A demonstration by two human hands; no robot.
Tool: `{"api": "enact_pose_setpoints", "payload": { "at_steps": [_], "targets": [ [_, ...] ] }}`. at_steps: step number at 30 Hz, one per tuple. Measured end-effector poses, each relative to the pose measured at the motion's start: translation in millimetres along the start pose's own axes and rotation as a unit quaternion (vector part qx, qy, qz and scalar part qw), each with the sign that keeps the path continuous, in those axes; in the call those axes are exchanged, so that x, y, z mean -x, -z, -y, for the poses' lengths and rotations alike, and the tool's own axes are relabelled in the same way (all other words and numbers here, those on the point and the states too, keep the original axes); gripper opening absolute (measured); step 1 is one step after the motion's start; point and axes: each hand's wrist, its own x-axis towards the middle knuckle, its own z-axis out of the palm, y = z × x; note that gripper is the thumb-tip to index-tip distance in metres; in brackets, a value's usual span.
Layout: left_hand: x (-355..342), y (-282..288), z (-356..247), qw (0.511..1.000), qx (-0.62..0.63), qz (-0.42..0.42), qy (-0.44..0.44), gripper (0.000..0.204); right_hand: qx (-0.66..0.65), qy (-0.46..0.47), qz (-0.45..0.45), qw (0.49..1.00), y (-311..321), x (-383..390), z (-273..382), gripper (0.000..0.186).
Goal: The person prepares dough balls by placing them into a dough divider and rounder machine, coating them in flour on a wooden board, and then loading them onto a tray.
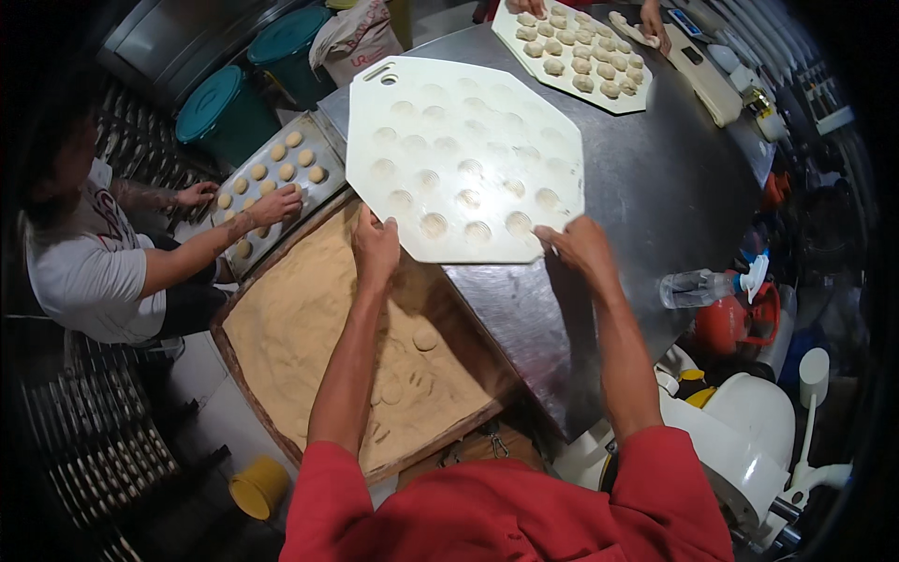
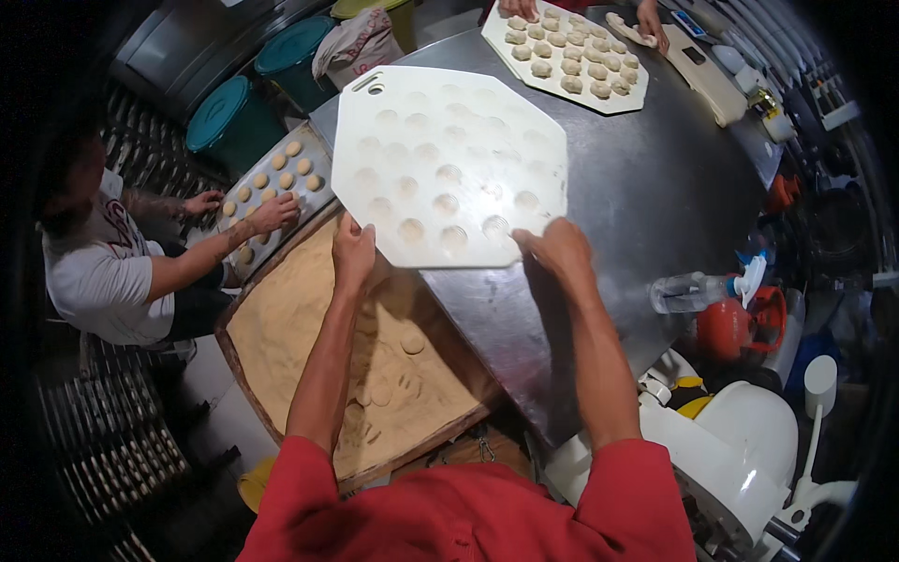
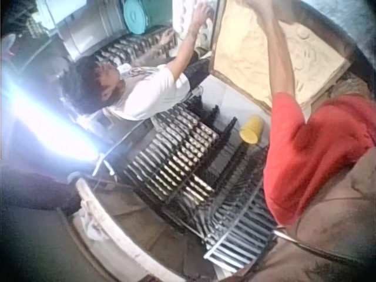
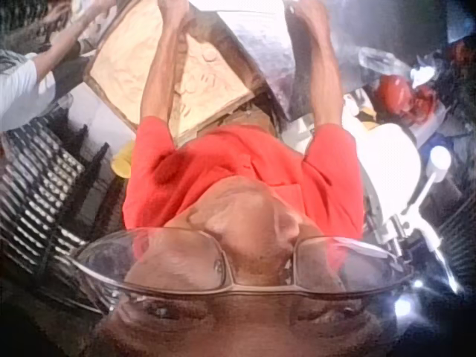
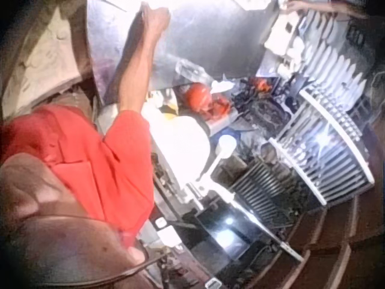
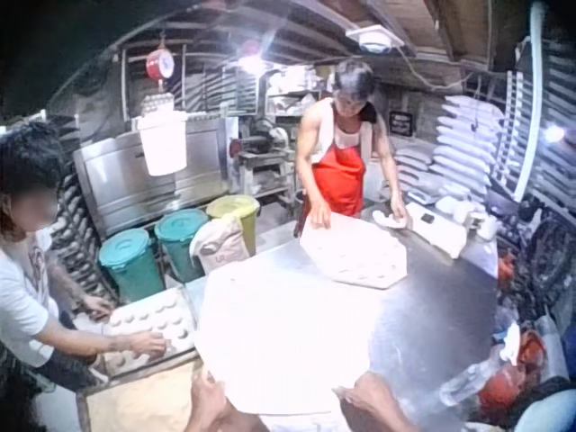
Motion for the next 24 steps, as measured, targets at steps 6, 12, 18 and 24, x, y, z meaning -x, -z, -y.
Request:
{"api": "enact_pose_setpoints", "payload": {
  "at_steps": [6,12,18,24],
  "targets": [
    [-62.3,-18.1,13.7,0.99,-0.109,-0.027,-0.08,0.026,-0.002,0.029,-0.017,0.999,3.8,-49.6,35.9,0.058],
    [-43.6,-16.8,30.4,0.994,0.087,0.042,-0.049,0.031,-0.045,0.073,-0.05,0.995,-15.0,-34.5,15.6,0.055],
    [150.7,15.1,71.8,0.999,0.026,0.039,-0.027,0.03,-0.28,-0.003,-0.21,0.937,-42.0,98.6,-78.0,0.032],
    [302.4,61.6,107.2,0.996,-0.025,0.09,-0.014,0.027,-0.248,-0.115,-0.524,0.807,-21.2,120.2,-252.7,0.041]
  ]
}}
